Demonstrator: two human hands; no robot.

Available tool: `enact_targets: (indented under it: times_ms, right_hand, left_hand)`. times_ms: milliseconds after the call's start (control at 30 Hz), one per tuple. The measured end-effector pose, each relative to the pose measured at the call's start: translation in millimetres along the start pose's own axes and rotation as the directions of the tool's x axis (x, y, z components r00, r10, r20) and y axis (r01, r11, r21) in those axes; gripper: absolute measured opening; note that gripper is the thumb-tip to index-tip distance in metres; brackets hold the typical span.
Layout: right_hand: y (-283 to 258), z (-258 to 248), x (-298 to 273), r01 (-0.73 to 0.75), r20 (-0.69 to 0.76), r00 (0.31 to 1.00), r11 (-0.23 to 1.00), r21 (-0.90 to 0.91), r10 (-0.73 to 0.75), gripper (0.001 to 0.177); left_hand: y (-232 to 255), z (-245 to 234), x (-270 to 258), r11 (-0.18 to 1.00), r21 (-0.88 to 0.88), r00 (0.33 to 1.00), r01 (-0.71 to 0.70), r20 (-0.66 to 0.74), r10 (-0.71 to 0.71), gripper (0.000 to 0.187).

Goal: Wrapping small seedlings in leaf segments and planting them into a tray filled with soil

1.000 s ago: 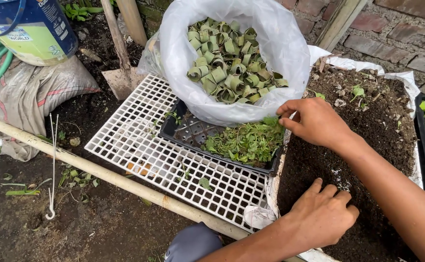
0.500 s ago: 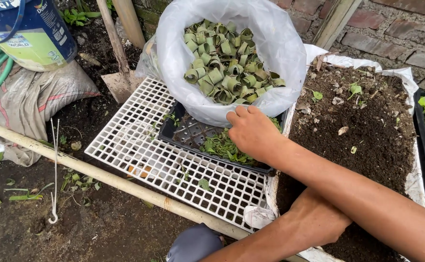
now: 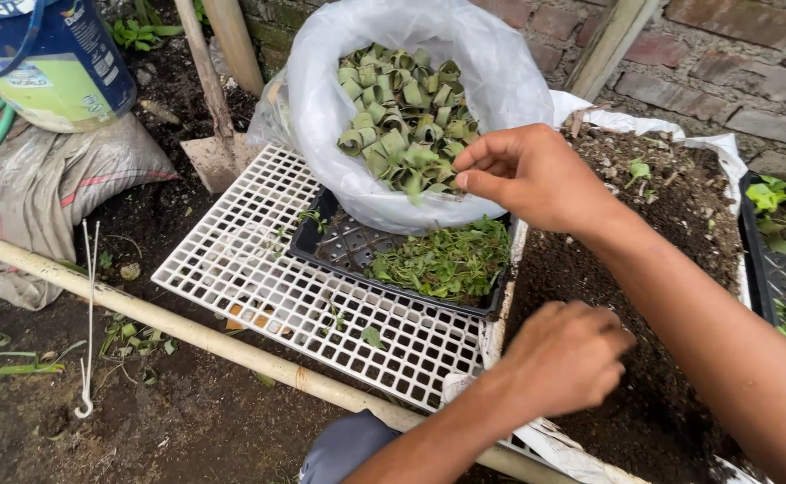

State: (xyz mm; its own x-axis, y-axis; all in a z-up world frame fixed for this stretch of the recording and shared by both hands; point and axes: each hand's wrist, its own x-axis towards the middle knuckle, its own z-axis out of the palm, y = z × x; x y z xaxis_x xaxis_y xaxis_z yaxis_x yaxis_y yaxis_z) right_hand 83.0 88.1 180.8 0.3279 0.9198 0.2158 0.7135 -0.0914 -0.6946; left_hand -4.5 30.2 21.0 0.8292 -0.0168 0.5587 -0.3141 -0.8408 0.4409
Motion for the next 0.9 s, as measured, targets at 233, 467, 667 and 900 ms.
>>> enact_targets:
  times_ms: [233, 467, 667, 900]
  right_hand:
    - [7.1, -28.6, -52.0, -0.131, -0.029, 0.989, 0.959, 0.252, 0.142, 0.022]
    - [35.3, -40.4, -121.7, -0.191, -0.05, 0.975, 0.934, 0.302, 0.215, 0.021]
    - [61.0, -34.9, -169.8, -0.254, -0.053, 0.956, 0.904, 0.343, 0.289, 0.022]
    - [104.3, -22.1, -200.1, -0.398, -0.018, 0.902, 0.846, 0.354, 0.432, 0.019]
  left_hand:
    - [-7.6, -47.1, 10.8, 0.894, -0.42, 0.873, 0.156, -0.365, -0.323, 0.014]
    - [-2.0, -58.9, 15.8, 0.58, -0.801, 0.735, 0.145, -0.305, -0.605, 0.018]
    - [1.8, -49.7, 19.8, 0.464, -0.866, 0.794, 0.189, -0.143, -0.591, 0.02]
    - [-27.4, -37.6, 12.3, 0.446, -0.834, 0.837, 0.325, 0.034, -0.546, 0.025]
